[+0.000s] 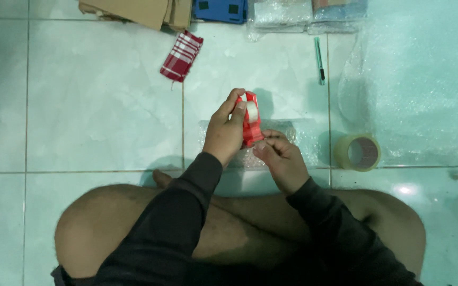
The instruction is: Wrapping a small rectangular item in bubble wrap and securing it with red tape.
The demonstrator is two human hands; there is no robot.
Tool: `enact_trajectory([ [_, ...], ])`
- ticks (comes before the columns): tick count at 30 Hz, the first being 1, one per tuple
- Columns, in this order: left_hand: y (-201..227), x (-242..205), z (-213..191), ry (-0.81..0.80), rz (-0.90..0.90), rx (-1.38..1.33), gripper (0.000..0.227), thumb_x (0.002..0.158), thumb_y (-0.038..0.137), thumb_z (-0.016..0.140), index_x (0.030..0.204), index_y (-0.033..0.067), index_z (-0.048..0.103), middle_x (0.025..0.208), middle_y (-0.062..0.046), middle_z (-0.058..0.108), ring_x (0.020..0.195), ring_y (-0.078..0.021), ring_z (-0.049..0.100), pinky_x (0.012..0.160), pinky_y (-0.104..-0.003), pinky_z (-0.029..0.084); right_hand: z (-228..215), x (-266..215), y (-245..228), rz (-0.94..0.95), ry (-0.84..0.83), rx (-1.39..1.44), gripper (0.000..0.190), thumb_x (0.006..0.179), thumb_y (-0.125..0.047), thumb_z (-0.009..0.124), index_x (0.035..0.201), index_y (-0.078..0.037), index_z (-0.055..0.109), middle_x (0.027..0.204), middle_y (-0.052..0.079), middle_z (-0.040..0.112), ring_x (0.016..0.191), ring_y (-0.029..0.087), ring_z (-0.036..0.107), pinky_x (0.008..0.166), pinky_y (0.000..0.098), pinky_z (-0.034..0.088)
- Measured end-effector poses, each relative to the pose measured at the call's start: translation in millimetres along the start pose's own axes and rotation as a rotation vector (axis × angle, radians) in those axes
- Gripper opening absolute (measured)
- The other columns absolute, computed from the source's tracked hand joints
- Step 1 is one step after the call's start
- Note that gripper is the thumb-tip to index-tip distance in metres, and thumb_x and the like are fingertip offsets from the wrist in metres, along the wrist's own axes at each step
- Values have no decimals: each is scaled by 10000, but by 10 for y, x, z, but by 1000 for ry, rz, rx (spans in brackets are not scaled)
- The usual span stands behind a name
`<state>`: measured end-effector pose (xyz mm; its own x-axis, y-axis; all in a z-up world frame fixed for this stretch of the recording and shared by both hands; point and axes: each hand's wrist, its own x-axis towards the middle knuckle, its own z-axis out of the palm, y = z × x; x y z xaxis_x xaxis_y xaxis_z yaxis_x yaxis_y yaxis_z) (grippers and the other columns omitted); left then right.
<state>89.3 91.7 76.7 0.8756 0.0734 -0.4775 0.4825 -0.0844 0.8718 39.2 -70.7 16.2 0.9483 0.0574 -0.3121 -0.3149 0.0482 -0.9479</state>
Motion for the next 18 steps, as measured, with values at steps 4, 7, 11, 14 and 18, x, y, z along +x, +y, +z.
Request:
enact_trajectory([
  [4,48,139,-25,-26,-40,-35,492,1008,396,514,1479,255,529,1474,-154,581,1351,-359,558,1016,-458,526,52,83,-14,30,52,54,198,962,-86,700,988,110,707,1270,202,543,1204,295,595,984,462,575],
  [7,103,56,-23,-98,-46,-53,693,909,363,673,1537,215,419,1507,-194,513,1295,-397,606,923,-465,614,37,43,5,170,108,185,219,985,-74,672,1008,143,673,1241,199,555,1116,286,635,938,441,600],
  [11,155,-2,-30,-163,12,-54,825,848,151,745,1565,168,336,1537,-243,436,1302,-424,596,929,-456,629,-18,53,-31,328,118,231,280,1012,-115,654,1038,164,641,964,218,608,845,330,723,655,356,639],
  [14,193,-25,-20,-174,-8,-93,879,820,57,714,1586,137,290,1567,-260,380,1342,-452,548,896,-447,648,22,43,-109,314,121,166,318,1021,-129,645,1037,188,640,933,251,641,844,321,729,665,355,641],
  [18,209,3,-20,-174,-18,-86,952,779,61,742,1597,145,262,1557,-274,372,1341,-455,548,911,-465,646,-6,87,-55,271,105,205,262,1016,-114,630,1039,145,657,996,231,682,892,285,727,693,316,616],
])
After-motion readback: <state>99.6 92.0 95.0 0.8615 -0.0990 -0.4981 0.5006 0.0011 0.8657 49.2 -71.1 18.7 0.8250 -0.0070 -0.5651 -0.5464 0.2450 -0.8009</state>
